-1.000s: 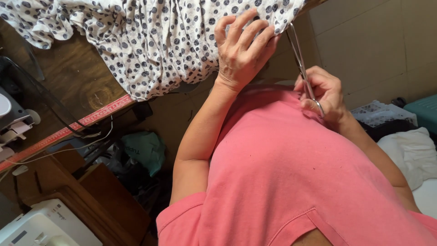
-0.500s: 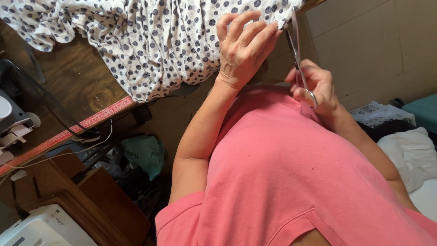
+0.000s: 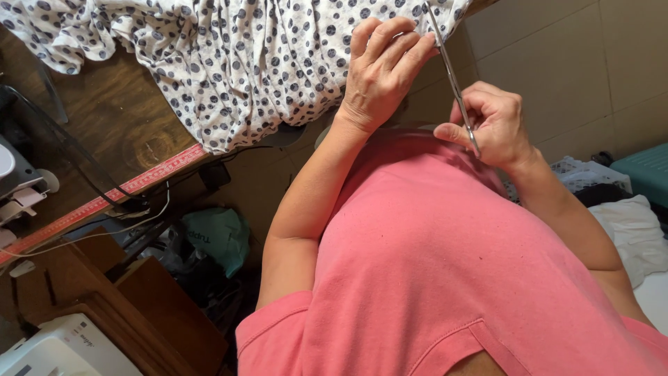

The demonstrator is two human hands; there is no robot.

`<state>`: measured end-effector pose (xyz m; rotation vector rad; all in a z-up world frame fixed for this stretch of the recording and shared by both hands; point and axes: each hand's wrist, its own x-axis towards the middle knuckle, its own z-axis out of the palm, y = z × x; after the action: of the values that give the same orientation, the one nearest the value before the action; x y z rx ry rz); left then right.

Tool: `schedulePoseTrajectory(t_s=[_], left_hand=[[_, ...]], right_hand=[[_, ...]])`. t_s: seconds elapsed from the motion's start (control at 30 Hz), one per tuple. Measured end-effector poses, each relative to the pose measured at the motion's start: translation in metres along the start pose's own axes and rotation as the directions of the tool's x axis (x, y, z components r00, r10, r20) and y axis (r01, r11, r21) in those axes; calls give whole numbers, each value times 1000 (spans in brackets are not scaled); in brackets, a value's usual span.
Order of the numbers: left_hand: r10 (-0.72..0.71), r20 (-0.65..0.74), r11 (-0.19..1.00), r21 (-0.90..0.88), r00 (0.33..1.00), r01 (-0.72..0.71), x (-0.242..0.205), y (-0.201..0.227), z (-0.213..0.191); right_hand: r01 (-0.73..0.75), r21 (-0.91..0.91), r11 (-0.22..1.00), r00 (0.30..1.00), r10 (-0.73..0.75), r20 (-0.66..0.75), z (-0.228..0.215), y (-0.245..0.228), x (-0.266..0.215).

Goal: The person uses scissors to cut a piece of white fabric with black polka dots on a wooden table. They hold the fabric with one hand and cut along the edge with the other, occasionally adjusting the fabric's position.

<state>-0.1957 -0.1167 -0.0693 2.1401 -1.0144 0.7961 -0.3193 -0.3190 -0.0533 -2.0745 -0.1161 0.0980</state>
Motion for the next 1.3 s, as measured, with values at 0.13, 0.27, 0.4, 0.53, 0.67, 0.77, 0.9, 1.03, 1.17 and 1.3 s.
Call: schedulePoseTrajectory(t_s=[0.13, 0.27, 0.4, 0.53, 0.67, 0.77, 0.9, 1.03, 1.17, 1.3], left_hand=[[10, -8, 1000, -5, 1000, -10, 4, 1, -3], [8, 3, 1000, -5, 1000, -8, 5, 2, -6], [-5, 25, 1000, -25, 1000, 6, 5, 2, -8], [-11, 18, 1000, -27, 1000, 12, 1, 1, -6], [1, -9, 1000, -27, 1000, -1, 0, 1, -4], [7, -43, 999, -51, 999, -10, 0, 0, -4], [29, -55, 999, -38, 998, -31, 0, -1, -2], [37, -77, 998, -55, 996, -41, 1, 0, -2], [62, -84, 997, -38, 995, -65, 1, -1, 0], [54, -72, 998, -21, 996, -56, -2, -1, 1]], right_hand=[[22, -50, 999, 1000, -22, 10, -6, 0, -2], [-2, -51, 999, 1000, 4, 30, -8, -1, -3], [-145, 83, 986, 987, 139, 77, -9, -1, -3], [-384, 154, 911, 919, 360, 163, -16, -9, -2], [-439, 259, 860, 898, 408, 166, -18, -26, 2], [-445, 256, 858, 894, 408, 185, -16, -27, 4], [-450, 161, 878, 891, 429, 153, -12, -22, 12], [-425, 138, 895, 902, 406, 143, -7, -10, 14], [-447, 51, 893, 892, 442, 92, -6, -5, 13], [-404, -4, 915, 914, 404, 41, -7, -8, 6]])
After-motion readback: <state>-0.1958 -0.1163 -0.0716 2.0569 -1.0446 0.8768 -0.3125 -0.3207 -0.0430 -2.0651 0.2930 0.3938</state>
